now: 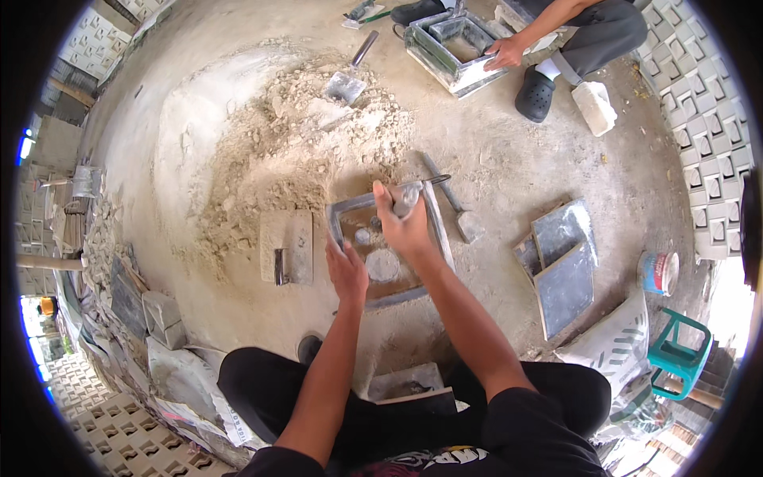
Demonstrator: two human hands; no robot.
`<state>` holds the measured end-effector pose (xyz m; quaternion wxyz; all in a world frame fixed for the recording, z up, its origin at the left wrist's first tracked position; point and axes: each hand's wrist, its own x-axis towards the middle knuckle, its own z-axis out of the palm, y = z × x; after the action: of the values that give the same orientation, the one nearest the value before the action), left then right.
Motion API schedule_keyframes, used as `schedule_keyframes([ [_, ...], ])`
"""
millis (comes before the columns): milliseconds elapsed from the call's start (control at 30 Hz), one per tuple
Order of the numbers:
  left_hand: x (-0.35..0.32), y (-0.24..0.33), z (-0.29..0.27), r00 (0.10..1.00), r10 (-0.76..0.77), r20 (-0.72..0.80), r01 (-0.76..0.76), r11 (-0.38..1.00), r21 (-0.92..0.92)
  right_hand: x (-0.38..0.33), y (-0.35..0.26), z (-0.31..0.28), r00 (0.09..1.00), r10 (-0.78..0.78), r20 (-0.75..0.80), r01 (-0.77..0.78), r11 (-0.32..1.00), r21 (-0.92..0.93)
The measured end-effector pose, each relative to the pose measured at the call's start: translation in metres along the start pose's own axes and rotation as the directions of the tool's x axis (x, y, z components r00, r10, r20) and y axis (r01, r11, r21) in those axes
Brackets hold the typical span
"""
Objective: The person fills a metal mold with powder, uses a small tool to pack the material into circular cavities, and then lifts the mold to release formed building blocks onto the ground.
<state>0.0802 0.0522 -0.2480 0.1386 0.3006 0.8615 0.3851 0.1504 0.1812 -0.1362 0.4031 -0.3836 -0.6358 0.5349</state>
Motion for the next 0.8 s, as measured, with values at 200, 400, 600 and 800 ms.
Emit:
schedule_keyframes([
  [200, -0.003, -0.008, 0.006, 0.994, -0.085, 0.072, 0.092, 0.991, -0.099, -0.003, -0.002, -0.001, 0.997, -0.083, -0.003, 0.083, 0.996, 0.024],
  [400, 0.004, -0.021, 0.005, 0.996, -0.009, 0.083, 0.004, 0.998, 0.061, -0.015, -0.013, 0.017, 0.995, -0.004, -0.097, -0.001, 0.999, -0.052],
  [600, 0.000, 0.026, -0.039, 0.977, -0.167, 0.133, 0.128, 0.957, 0.262, -0.028, -0.038, -0.014, 0.984, -0.175, 0.034, 0.169, 0.852, -0.496],
  [800, -0.023, 0.080, -0.147, 0.962, -0.212, 0.172, 0.163, 0.951, 0.262, -0.048, -0.055, -0.041, 0.894, 0.435, -0.108, -0.444, 0.893, -0.074],
])
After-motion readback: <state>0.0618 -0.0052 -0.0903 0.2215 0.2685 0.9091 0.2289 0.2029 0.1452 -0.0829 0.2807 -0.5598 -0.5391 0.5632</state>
